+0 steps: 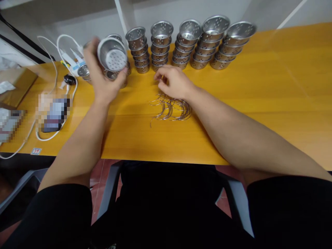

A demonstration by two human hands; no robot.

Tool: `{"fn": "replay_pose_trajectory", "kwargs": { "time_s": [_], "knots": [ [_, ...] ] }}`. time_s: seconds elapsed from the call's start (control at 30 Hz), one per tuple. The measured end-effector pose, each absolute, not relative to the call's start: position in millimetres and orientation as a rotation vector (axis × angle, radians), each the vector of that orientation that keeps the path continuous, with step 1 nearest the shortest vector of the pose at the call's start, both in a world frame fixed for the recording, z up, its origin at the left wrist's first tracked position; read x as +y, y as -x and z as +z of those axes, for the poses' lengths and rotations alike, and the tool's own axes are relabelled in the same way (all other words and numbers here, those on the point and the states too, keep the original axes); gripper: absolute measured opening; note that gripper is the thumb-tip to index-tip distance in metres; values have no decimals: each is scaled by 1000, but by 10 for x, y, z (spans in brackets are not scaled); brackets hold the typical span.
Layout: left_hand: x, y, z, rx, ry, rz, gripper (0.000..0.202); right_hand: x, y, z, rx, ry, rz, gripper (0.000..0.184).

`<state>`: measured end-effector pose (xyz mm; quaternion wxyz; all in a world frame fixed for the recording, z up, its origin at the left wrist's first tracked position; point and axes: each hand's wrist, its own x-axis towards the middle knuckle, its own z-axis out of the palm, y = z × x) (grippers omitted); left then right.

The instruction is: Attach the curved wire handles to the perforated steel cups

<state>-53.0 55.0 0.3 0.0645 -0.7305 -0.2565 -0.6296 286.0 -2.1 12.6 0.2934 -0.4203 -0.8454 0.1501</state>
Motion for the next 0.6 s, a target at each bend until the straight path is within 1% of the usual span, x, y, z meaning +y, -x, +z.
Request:
{"fn": "replay_pose_trajectory", "kwargs": {
  "time_s": [0.07,0.17,0.27,0.47,0.6],
  "knots": [
    [470,327,-180,-890,2492,-1744,99,-11,-2938,277,-2391,1068,477,25],
    [454,136,-480,-953,2758,-1606,105,15,-3007,412,-2587,1017,576,31],
    [512,65,-670,-945,2854,-1597,108,39,-2988,400,-2714,1049,595,29],
    [563,95,-716,-945,2862,-1618,110,43,-2859,264,-2815,1140,510,20],
    [548,99,-699,-958,2860,-1616,108,-6,-2822,283,-2854,1150,420,22]
  ]
}}
